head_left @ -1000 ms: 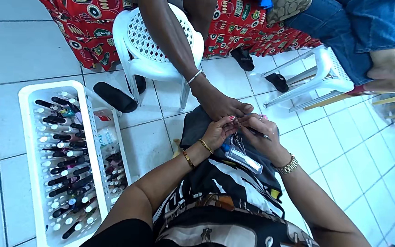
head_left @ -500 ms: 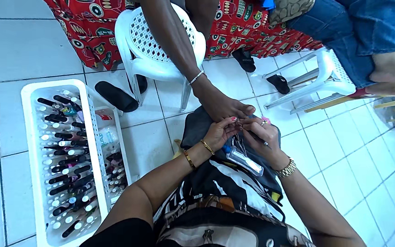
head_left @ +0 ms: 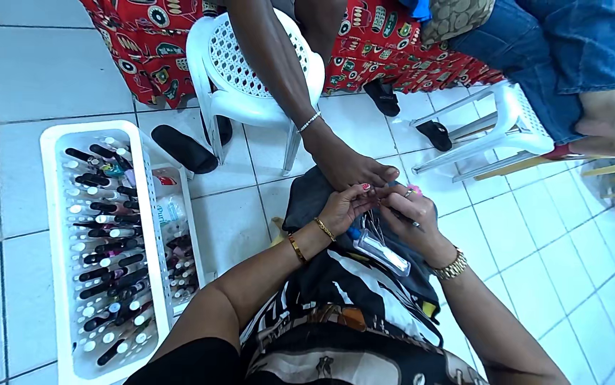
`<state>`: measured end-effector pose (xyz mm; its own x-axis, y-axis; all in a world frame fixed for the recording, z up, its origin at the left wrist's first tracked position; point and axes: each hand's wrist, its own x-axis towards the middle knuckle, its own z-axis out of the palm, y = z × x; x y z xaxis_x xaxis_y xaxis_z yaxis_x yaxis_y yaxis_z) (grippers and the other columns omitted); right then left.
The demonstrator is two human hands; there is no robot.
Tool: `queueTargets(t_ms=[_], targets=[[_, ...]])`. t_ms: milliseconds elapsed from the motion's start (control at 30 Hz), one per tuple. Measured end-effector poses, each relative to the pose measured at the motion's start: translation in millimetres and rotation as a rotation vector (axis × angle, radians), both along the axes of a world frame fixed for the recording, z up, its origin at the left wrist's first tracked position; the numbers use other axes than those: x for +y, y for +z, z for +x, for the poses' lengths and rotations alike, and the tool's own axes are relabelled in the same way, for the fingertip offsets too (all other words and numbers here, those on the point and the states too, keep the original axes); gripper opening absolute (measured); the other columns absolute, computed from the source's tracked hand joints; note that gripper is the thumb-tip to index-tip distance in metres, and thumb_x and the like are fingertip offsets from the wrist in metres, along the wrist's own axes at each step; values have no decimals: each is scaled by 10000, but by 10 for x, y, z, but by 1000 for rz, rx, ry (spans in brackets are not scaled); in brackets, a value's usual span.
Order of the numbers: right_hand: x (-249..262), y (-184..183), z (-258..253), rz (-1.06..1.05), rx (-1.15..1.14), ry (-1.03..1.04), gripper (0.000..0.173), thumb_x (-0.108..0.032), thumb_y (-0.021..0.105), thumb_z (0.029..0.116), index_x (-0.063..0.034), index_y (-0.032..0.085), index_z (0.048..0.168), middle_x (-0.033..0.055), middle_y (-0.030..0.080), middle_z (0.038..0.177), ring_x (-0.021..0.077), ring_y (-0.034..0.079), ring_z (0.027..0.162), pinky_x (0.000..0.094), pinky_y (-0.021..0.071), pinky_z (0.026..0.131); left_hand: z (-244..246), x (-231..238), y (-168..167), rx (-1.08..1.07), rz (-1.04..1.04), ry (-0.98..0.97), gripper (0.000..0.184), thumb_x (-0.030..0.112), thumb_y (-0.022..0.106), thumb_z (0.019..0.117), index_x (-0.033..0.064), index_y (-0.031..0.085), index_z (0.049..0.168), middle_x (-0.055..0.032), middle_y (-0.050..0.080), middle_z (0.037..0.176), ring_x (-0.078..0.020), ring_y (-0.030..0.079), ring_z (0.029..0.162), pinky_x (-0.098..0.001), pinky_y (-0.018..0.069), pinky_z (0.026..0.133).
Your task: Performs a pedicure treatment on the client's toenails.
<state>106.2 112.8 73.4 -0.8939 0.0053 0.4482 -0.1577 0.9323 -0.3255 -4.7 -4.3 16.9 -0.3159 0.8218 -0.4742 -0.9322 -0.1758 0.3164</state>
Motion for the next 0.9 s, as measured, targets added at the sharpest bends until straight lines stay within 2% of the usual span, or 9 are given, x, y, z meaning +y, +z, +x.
queueTargets(t_ms=[67, 200, 333, 400, 567, 700, 800, 900], targets=[[12, 5, 2, -25, -5, -26, 116, -35, 632, 881, 15, 675, 785, 176, 722, 937, 215, 712, 884, 282, 573, 745, -5, 4, 1, -3, 1, -3, 111, 107, 570, 1025, 60, 643, 955, -45, 679, 868, -155, 694, 795, -309, 592, 825], [13, -80, -26, 55, 45, -5, 141, -19, 619, 890, 15, 653, 757, 191, 716, 938, 244, 710, 839, 311, 568, 674, 1, 20, -25, -10, 8, -3, 103, 107, 577, 1020, 68, 640, 947, -37, 669, 842, -146, 685, 766, -301, 595, 799], [8, 31, -21, -7, -15, 3, 146, -33, 612, 871, 4, 645, 734, 176, 721, 901, 231, 712, 847, 299, 566, 703, -12, 9, 9, 3, -1, 1, 135, 107, 564, 1027, 63, 647, 932, -38, 678, 845, -145, 691, 773, -298, 594, 806], [14, 22, -29, -18, -7, -24, 112, -31, 630, 872, 14, 671, 778, 176, 723, 922, 219, 710, 854, 288, 567, 724, -9, 14, 13, 6, -9, 1, 134, 113, 566, 1028, 67, 645, 930, -32, 677, 835, -137, 690, 762, -293, 595, 794], [-2, -16, -36, 18, 2, -10, 133, -28, 620, 876, 10, 640, 749, 177, 705, 897, 237, 699, 822, 314, 561, 681, -8, 20, -18, -7, 4, 1, 133, 106, 568, 1024, 66, 644, 922, -36, 677, 832, -141, 691, 759, -296, 597, 796], [28, 20, -37, -50, -10, -36, 123, -50, 633, 871, 4, 669, 767, 158, 722, 900, 192, 706, 848, 266, 562, 731, -16, 18, 6, -7, 14, 10, 158, 89, 553, 1030, 69, 639, 899, -33, 670, 816, -143, 688, 758, -295, 596, 801], [36, -75, -47, -34, 31, -50, 110, -36, 644, 873, 21, 666, 781, 178, 712, 903, 216, 703, 830, 285, 561, 710, 2, 24, -21, -11, 9, 11, 130, 90, 569, 1020, 74, 634, 909, -30, 667, 816, -140, 685, 748, -294, 595, 790], [47, -14, -12, -87, -22, -45, 121, -54, 632, 861, 12, 662, 764, 164, 718, 896, 205, 706, 853, 285, 563, 737, 0, 21, -20, -6, 12, 6, 149, 86, 558, 1025, 71, 637, 899, -36, 667, 822, -148, 684, 761, -300, 593, 800]])
